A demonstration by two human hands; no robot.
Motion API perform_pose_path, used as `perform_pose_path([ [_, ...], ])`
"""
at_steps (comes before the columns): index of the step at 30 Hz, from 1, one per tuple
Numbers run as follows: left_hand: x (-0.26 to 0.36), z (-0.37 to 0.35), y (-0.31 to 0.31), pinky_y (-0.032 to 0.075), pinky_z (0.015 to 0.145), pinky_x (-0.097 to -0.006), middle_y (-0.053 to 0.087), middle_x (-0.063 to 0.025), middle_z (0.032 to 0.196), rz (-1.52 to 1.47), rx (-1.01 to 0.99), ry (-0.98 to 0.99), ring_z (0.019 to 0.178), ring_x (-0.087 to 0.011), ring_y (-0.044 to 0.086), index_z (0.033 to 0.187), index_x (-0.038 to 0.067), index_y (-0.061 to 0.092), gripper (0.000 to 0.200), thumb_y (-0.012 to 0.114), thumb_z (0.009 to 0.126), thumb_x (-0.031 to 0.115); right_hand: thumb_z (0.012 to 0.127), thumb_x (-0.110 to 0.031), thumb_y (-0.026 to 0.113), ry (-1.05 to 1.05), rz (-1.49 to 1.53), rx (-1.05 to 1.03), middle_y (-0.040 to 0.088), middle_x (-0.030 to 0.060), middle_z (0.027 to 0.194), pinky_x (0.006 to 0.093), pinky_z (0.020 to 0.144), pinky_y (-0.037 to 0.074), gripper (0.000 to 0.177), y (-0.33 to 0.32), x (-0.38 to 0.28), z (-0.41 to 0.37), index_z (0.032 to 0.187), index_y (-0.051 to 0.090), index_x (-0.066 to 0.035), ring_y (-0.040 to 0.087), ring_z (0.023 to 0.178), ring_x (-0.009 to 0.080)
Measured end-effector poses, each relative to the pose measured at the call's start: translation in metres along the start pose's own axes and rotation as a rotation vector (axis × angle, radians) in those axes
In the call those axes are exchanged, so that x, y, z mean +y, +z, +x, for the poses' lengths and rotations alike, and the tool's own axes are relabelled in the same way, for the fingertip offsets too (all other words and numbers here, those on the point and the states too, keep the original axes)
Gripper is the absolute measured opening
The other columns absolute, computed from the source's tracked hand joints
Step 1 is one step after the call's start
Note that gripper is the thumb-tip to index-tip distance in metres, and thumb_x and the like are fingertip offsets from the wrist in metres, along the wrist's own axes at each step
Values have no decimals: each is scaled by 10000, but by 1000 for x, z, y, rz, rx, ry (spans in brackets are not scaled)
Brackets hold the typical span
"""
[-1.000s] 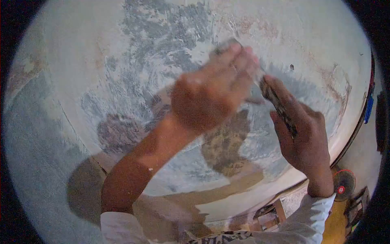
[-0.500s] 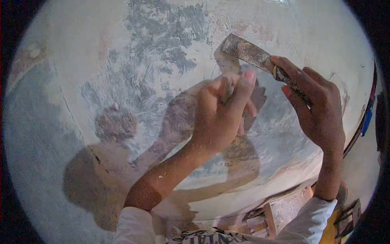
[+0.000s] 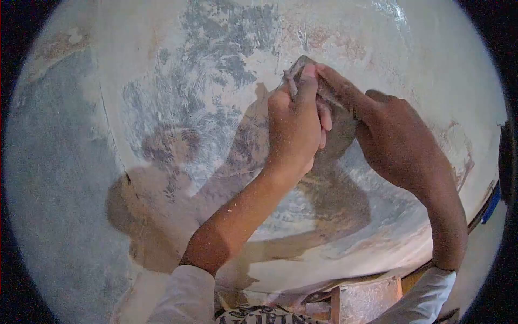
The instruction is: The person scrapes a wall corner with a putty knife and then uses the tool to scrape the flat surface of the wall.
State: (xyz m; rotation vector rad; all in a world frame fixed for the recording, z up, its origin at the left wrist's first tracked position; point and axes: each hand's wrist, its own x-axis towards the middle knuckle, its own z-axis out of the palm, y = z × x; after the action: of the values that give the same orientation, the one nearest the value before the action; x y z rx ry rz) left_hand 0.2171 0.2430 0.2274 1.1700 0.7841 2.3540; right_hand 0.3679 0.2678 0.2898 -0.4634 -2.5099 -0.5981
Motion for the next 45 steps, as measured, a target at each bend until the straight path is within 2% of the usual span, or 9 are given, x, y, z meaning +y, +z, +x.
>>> perform_pose_path([
  [5, 2, -8, 2, 278, 308, -252, 513, 4, 559, -3, 21, 75, 402, -97, 428, 794, 123, 580, 341, 557, 989, 402, 824, 46, 526, 135, 121, -194, 638, 266, 851, 515, 768, 485, 770, -3, -8, 5, 1518, 327, -224, 630, 825, 446],
  [8, 5, -13, 0, 335, 375, -249, 539, -25, 552, 103, 55, 58, 420, -92, 464, 769, 69, 555, 391, 471, 1036, 342, 848, 25, 523, -121, 146, 164, 639, 259, 809, 519, 727, 494, 737, 27, 1, -4, 1519, 318, -202, 630, 744, 451],
  [11, 4, -7, -1, 393, 470, -278, 590, -39, 617, -29, 122, 78, 533, -111, 535, 774, 52, 586, 399, 485, 1030, 341, 851, -46, 571, -174, 114, 301, 648, 255, 740, 554, 671, 507, 727, 41, -12, 1, 1514, 276, -96, 642, 706, 456],
  [14, 7, -5, -19, 437, 559, -344, 614, -68, 656, 234, 109, 99, 623, -148, 574, 797, 0, 616, 418, 503, 1020, 334, 893, -23, 509, 44, 295, 173, 657, 284, 863, 578, 707, 485, 665, 49, -35, 5, 1513, 321, -174, 621, 750, 493],
  [23, 28, 13, -50, 498, 724, -514, 653, -312, 780, 859, 114, 305, 803, -479, 655, 747, -91, 669, 562, 589, 902, 443, 918, -145, 531, 349, 239, 381, 647, 328, 813, 566, 683, 523, 631, 81, -102, 17, 1499, 303, -52, 656, 741, 478],
  [29, 32, 30, -62, 516, 791, -500, 666, -319, 851, 806, 15, 245, 876, -465, 670, 841, -84, 697, 527, 614, 874, 436, 896, -134, 523, 460, 327, 505, 642, 342, 909, 574, 756, 501, 639, 83, -127, 30, 1489, 323, -8, 638, 858, 498],
  [32, 45, 31, -59, 525, 820, -493, 680, -307, 895, 1008, 10, 282, 908, -456, 673, 872, -73, 709, 499, 614, 864, 417, 935, -196, 491, 496, 359, 469, 655, 339, 877, 561, 776, 527, 573, 75, -133, 34, 1449, 359, 18, 658, 855, 496],
  [38, 53, 19, -54, 525, 838, -489, 689, -296, 898, 1000, 39, 290, 902, -450, 677, 880, -52, 721, 464, 620, 856, 401, 926, -188, 505, 394, 310, 561, 666, 327, 924, 555, 822, 517, 595, 85, -128, 33, 1449, 341, 42, 646, 912, 505],
  [45, 50, 20, -53, 524, 841, -508, 691, -290, 904, 969, 31, 269, 890, -447, 682, 877, -56, 719, 475, 626, 858, 409, 867, -62, 548, 455, 297, 496, 655, 317, 948, 537, 805, 514, 674, 80, -127, 35, 1492, 305, 2, 640, 891, 490],
])
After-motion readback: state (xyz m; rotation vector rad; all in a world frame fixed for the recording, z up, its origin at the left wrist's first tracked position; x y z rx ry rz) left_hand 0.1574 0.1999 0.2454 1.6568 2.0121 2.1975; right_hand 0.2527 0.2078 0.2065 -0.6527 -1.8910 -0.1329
